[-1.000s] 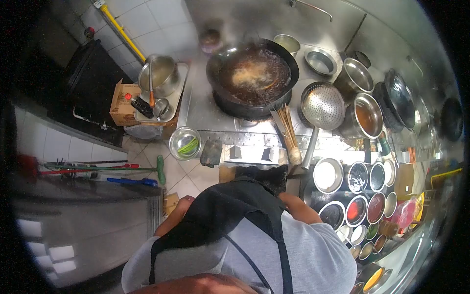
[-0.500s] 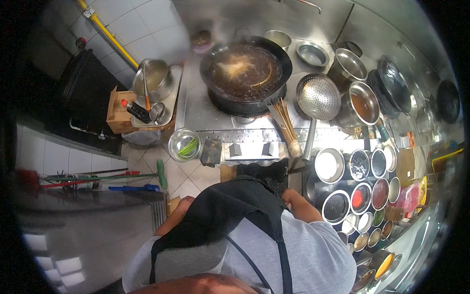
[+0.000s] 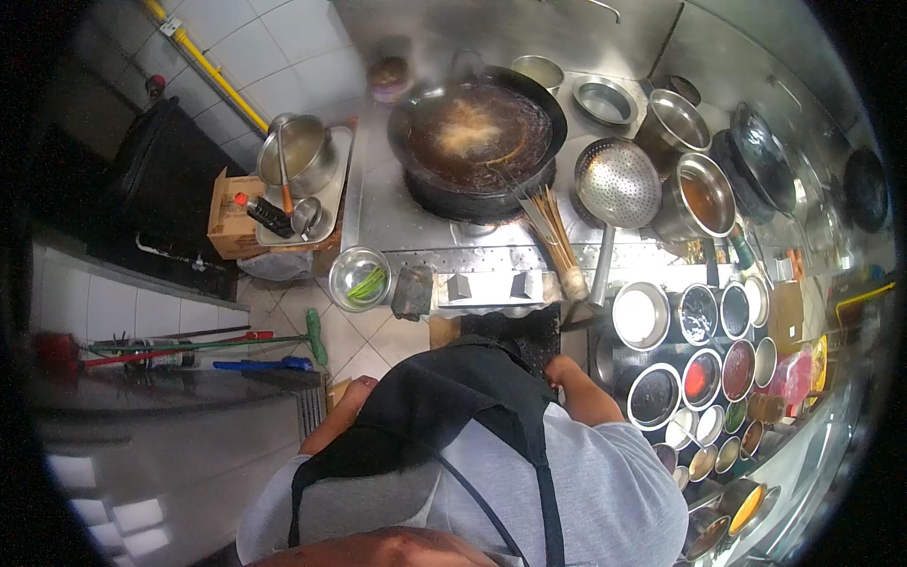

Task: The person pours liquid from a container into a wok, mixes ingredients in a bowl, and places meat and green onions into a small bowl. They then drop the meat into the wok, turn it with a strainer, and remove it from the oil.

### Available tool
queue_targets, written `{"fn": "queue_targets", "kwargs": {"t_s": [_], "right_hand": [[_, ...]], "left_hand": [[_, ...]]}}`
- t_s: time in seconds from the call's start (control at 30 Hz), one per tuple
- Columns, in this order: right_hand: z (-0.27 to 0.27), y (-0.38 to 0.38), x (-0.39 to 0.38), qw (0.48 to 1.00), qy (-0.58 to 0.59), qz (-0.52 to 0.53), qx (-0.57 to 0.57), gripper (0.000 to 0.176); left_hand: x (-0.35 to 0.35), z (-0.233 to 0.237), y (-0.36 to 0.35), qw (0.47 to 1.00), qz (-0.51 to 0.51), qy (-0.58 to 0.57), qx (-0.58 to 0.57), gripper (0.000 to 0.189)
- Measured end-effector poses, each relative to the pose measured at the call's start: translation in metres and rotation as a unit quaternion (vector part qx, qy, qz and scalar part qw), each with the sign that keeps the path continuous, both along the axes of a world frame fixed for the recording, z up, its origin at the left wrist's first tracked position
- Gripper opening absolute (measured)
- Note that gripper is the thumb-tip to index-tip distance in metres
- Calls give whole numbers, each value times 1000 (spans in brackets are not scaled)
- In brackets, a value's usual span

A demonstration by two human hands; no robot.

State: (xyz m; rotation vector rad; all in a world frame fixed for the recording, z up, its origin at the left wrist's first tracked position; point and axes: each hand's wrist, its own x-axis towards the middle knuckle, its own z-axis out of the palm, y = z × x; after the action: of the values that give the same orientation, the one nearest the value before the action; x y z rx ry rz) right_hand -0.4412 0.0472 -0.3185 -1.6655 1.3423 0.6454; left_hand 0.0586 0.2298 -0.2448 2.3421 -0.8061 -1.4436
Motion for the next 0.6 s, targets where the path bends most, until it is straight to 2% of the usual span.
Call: {"fn": "queue_targets", "kwargs": {"t_s": [0.1, 0.17, 0.2, 0.27, 0.3, 0.37, 0.4, 0.47, 0.6], "right_hand": [[4, -1, -1, 999, 10, 40, -16, 19], [4, -3, -1, 983, 53, 162, -69, 14], [5, -4, -1, 983, 52, 162, -69, 14], [8, -8, -2, 956, 46, 270, -102, 13], [8, -9, -1, 956, 45, 270, -102, 13], [-9, -12, -6, 933, 33, 348, -89, 13], [-8, -12, -5, 933, 32, 348, -89, 13], [-8, -13, -3, 976, 27, 209, -59, 14], [-3, -11, -3, 989, 10, 137, -48, 15]], "left_hand": [[-1, 0, 2, 1000, 5, -10, 2, 32], [-5, 6, 0, 1000, 14, -4, 5, 31], [-6, 6, 0, 1000, 14, -4, 5, 31], [-7, 7, -1, 1000, 21, -6, 6, 31], [-8, 9, -3, 1000, 21, -7, 6, 31], [-9, 15, -6, 1000, 4, -14, 4, 31], [-6, 10, -5, 1000, 4, -15, 4, 31], [-2, -1, -3, 1000, -7, -6, -16, 32], [-6, 3, -5, 1000, -8, -11, -6, 32]]}}
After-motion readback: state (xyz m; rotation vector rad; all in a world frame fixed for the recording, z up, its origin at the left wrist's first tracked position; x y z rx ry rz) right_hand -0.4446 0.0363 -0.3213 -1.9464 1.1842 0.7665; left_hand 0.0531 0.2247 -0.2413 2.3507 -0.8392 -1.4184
